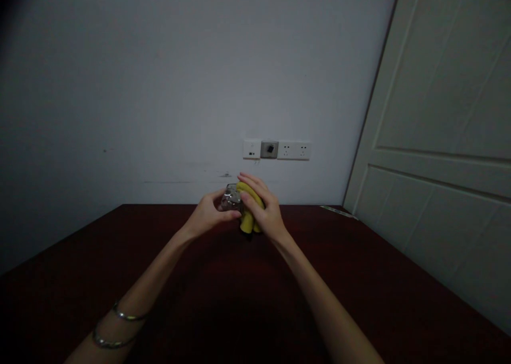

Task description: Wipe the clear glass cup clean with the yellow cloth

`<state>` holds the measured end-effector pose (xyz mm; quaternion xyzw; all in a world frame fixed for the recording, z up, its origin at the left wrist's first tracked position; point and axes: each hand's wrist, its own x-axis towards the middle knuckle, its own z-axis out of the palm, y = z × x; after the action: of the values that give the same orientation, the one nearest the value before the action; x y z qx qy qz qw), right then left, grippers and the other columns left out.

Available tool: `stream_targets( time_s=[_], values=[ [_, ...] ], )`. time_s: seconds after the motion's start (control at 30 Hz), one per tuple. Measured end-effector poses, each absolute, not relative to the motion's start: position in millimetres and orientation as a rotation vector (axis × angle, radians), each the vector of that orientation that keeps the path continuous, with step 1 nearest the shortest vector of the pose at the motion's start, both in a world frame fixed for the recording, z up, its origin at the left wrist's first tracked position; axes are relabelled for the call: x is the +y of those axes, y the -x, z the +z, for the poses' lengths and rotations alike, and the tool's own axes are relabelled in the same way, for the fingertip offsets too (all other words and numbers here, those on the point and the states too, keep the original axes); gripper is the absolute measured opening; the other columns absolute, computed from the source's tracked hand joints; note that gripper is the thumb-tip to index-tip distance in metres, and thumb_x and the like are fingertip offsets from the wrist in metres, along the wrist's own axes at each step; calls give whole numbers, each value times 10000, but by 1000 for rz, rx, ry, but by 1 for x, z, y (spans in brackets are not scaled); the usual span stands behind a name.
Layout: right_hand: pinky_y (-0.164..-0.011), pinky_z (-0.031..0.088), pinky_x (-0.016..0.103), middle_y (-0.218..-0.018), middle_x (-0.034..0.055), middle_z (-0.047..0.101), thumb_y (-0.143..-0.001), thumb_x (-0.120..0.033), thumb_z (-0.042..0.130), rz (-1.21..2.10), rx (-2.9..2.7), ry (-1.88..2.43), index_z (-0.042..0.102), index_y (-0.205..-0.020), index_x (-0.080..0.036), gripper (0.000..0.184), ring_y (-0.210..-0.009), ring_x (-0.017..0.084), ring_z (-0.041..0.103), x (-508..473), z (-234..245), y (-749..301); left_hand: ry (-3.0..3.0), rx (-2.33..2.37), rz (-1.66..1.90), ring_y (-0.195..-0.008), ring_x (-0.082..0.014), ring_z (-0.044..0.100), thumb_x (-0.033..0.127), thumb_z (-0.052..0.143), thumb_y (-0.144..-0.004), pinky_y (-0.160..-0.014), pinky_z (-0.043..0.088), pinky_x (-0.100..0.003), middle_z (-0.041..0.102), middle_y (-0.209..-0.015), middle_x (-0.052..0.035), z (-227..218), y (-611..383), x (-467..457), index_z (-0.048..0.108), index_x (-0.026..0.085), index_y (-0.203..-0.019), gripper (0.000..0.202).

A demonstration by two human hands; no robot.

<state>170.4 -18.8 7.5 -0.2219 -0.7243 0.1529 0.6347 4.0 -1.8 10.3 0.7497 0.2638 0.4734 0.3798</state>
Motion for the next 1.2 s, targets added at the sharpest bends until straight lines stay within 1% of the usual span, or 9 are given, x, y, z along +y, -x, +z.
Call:
stream_targets(
  time_s=[0.13,0.27,0.4,0.53,0.63,0.8,0.97,1.07,1.2],
  values=[
    [-1111,305,510,-1421,37,449,-761,-421,682,353,-1889,504,467,-1346,-356,627,-1311,280,418,-27,14,-182,-1851,645,1146,-775,-166,607,469,793,-571,-702,491,-296,675,-932,-84,16,1,-1,622,117,-988,571],
    [-1126,268,532,-1446,56,371,-700,-379,746,292,-2004,569,354,-1405,-356,807,-1343,295,359,-34,16,-182,-1795,644,1043,-693,-164,604,564,768,-545,-574,471,-269,667,-854,-75,19,4,-1,625,123,-945,612],
    [-1133,273,515,-1427,92,338,-631,-353,804,138,-1960,626,286,-1425,-329,949,-1351,294,331,-33,12,-172,-1769,629,1056,-701,-156,594,573,764,-548,-590,475,-264,656,-826,-70,20,2,-2,631,122,-888,581],
    [-1125,306,492,-1385,91,386,-661,-323,782,97,-1901,619,326,-1404,-311,872,-1323,278,374,-31,10,-167,-1770,578,1029,-628,-124,564,594,750,-571,-552,480,-252,630,-797,-55,17,3,-1,607,127,-891,584],
    [-1117,320,489,-1366,80,425,-652,-296,781,156,-1867,637,377,-1381,-303,833,-1295,276,413,-30,10,-170,-1800,542,876,-582,-120,556,607,740,-577,-514,481,-259,619,-801,-51,14,8,2,570,128,-1009,667],
    [-1076,384,485,-1332,100,499,-580,-325,819,458,-1710,714,432,-1353,-240,869,-1212,281,511,-29,11,-170,-2037,566,898,-827,-199,615,388,845,-520,-690,506,-307,640,-1024,-85,13,12,3,483,167,-1231,828],
    [-1039,428,478,-1290,124,550,-561,-336,820,707,-1674,758,410,-1371,-199,918,-1140,275,573,-34,15,-165,-2259,675,993,-993,-276,607,340,846,-507,-855,485,-409,639,-1102,-104,16,12,1,514,161,-1217,804],
    [-1065,391,486,-1337,135,513,-603,-399,791,715,-1723,795,371,-1394,-198,918,-1189,281,538,-37,16,-166,-2272,737,1020,-948,-264,619,347,853,-482,-815,496,-389,654,-1058,-99,15,12,1,526,145,-1185,801],
    [-1099,318,517,-1392,124,465,-773,-533,619,670,-1783,804,372,-1386,-228,728,-1264,281,467,-34,13,-167,-2328,826,1031,-845,-232,617,402,856,-457,-723,492,-346,659,-941,-67,13,14,3,552,133,-1085,748]
  ],
)
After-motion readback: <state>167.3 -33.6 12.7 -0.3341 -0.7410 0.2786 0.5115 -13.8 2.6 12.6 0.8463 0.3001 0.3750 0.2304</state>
